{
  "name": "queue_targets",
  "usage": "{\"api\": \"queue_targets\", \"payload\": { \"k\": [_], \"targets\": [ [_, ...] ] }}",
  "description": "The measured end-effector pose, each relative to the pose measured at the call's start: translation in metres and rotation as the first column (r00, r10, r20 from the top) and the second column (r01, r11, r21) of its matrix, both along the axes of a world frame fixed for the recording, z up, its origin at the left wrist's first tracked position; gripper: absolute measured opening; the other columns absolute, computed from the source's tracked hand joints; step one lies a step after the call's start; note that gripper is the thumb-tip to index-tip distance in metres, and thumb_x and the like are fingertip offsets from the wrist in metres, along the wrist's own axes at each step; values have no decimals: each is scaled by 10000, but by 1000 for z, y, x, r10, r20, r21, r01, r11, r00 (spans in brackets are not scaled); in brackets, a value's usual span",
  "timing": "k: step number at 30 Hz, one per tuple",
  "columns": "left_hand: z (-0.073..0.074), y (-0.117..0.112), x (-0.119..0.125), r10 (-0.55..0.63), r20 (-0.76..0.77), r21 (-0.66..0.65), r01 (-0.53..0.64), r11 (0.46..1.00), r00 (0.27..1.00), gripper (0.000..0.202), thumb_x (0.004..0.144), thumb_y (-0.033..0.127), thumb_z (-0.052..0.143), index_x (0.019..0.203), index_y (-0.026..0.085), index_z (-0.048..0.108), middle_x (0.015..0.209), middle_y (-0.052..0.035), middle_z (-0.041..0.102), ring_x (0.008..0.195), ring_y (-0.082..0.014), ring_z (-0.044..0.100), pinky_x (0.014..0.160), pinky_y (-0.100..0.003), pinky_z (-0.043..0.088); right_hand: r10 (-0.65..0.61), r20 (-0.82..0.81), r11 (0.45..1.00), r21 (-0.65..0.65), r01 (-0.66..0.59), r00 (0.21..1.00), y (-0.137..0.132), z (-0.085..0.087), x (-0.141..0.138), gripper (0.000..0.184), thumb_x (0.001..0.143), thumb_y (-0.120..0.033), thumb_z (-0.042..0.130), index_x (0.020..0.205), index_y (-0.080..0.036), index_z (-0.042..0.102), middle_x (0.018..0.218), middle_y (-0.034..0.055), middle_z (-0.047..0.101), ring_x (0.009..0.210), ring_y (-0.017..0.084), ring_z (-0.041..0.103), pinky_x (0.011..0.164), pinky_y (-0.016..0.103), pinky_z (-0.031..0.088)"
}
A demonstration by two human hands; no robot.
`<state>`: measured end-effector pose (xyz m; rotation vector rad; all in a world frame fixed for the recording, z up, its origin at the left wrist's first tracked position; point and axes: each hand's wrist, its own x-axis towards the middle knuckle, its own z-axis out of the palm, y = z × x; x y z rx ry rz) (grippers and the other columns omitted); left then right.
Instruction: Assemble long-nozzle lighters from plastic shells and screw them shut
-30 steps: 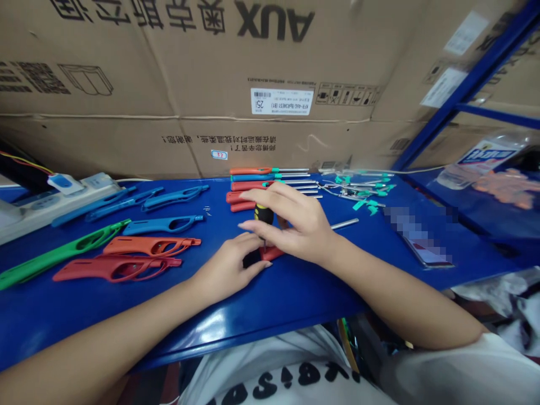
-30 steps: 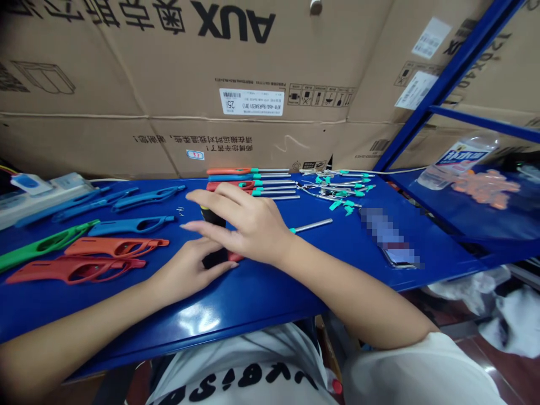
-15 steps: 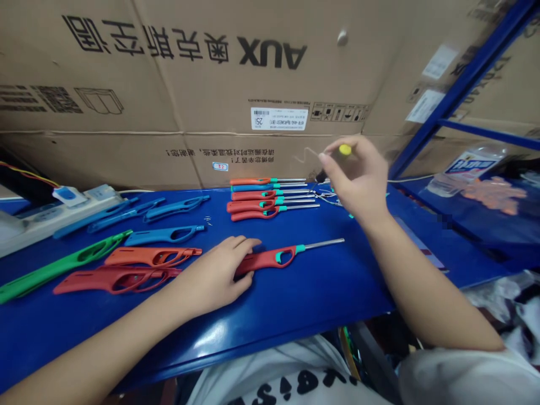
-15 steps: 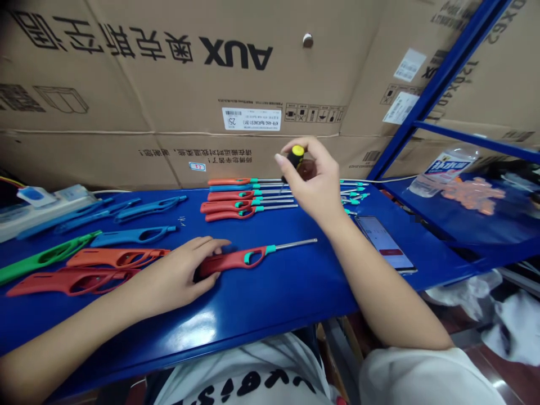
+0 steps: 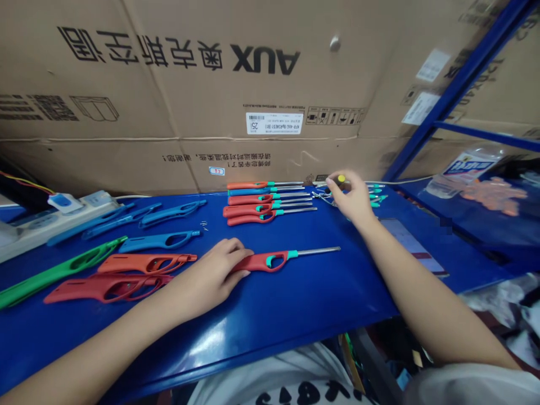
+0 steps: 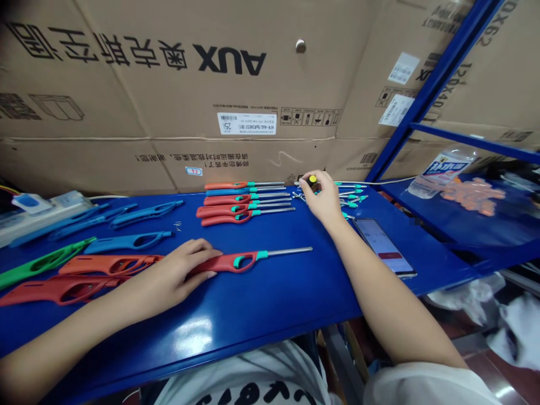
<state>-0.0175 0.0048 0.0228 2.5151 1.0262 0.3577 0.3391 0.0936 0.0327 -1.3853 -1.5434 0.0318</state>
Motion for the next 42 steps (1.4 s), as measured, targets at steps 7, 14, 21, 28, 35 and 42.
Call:
{"api": "queue_targets", "payload": {
  "k": [7, 14, 21, 28, 35, 42],
  "targets": [
    [12, 11, -8, 26, 52, 91, -30, 995, 998, 310, 1009, 330, 466, 1238, 207, 633, 1152, -99, 596, 1072, -254, 592, 973, -421, 516, -131, 257, 977, -131, 169, 958, -3, 8, 9, 174, 921, -283, 535, 923, -187, 681, 1018, 135, 678, 993, 254, 636, 944, 406, 505],
    [43, 50, -28, 142, 70, 227, -154, 962, 987, 374, 990, 417, 466, 1222, 180, 639, 1123, -102, 592, 997, -251, 607, 907, -411, 528, -16, 497, 881, -403, 247, 868, -4, 2, 17, 216, 826, -169, 600, 1009, -169, 715, 1030, 150, 652, 989, 285, 638, 949, 420, 500],
    [59, 121, -10, 131, -19, 315, -118, 942, 991, 394, 961, 366, 463, 1210, 116, 637, 1143, -140, 585, 1098, -277, 578, 1007, -437, 475, 155, 550, 770, -587, 248, 821, -11, -9, 14, 314, 825, -166, 600, 1124, -186, 696, 1135, 150, 646, 988, 273, 646, 889, 392, 507],
    [48, 183, 14, 151, -81, 317, -118, 941, 985, 358, 978, 302, 443, 1198, 102, 642, 1097, -152, 591, 1073, -277, 589, 981, -417, 484, 245, 568, 734, -638, 233, 786, -15, -3, 9, 398, 881, -220, 563, 1267, -177, 653, 1229, 179, 619, 1074, 319, 649, 866, 407, 515],
    [23, 214, 23, 152, -111, 373, -100, 922, 982, 301, 968, 254, 462, 1175, 125, 639, 1141, -149, 618, 1127, -276, 587, 1010, -410, 470, 294, 570, 722, -659, 213, 767, -16, 0, 11, 386, 903, -234, 555, 1275, -181, 645, 1243, 179, 617, 1057, 316, 659, 860, 400, 518],
    [23, 205, 19, 152, -128, 465, -76, 882, 980, 332, 1021, 292, 414, 1271, 211, 618, 1263, -107, 647, 1190, -255, 581, 991, -379, 471, 310, 576, 702, -676, 226, 756, -18, 5, 9, 388, 928, -262, 525, 1291, -177, 634, 1250, 177, 613, 1078, 322, 656, 868, 401, 518]
  ]
}}
